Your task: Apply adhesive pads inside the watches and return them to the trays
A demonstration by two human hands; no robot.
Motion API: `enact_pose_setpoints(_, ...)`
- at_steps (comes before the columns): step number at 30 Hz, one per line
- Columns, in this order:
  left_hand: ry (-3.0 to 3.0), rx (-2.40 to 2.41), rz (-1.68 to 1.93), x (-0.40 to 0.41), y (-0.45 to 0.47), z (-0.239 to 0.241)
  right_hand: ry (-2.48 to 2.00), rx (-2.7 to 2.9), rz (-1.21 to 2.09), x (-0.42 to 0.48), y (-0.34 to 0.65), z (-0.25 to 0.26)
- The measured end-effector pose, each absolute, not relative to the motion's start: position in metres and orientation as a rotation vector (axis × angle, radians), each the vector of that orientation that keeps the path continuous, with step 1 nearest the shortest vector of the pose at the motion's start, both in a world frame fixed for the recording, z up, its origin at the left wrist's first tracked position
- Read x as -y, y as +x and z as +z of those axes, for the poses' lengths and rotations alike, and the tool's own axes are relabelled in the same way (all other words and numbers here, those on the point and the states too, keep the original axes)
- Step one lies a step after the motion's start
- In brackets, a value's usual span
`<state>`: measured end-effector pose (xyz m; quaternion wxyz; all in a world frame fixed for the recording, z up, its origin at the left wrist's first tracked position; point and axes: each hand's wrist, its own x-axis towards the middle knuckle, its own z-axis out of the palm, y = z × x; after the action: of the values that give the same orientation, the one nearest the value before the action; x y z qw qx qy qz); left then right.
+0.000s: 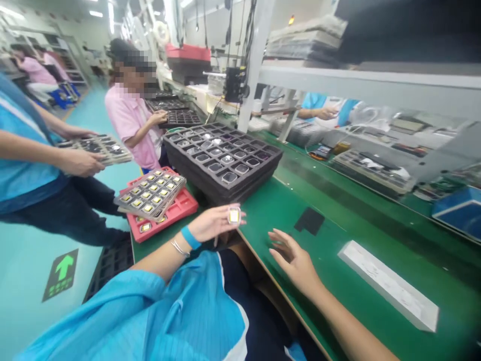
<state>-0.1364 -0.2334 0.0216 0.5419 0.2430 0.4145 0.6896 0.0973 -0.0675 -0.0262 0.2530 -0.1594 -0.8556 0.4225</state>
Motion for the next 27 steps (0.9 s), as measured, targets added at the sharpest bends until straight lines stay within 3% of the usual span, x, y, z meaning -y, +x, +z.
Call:
enact_pose_setpoints(2, 0.617, -1.129, 1.768, 0.255, -0.146, 0.035, -0.343, 2.414, 1.062, 0.078, 0.096, -0.027)
enact_pose_setpoints(5, 0.854, -1.797, 1.916, 0.269, -0.155, 0.048, -0.213, 2.595, 0.878, 0.09, 0.092, -0.031)
enact_pose_setpoints(8, 1.103, -2.583, 1.846, 0.269, -0.157, 0.052, -0.085, 2.828, 0.651, 0.096, 0.09, -0.035)
enact_pose_setpoints(10, 1.206, -2.854, 1.731, 0.266, -0.153, 0.05, -0.046, 2.944, 0.518, 0.096, 0.088, -0.038)
enact_pose_setpoints(27, 0.923, -3.143, 1.572, 0.293, -0.127, 0.057, -0.051, 2.996, 0.305, 0.089, 0.078, -0.053)
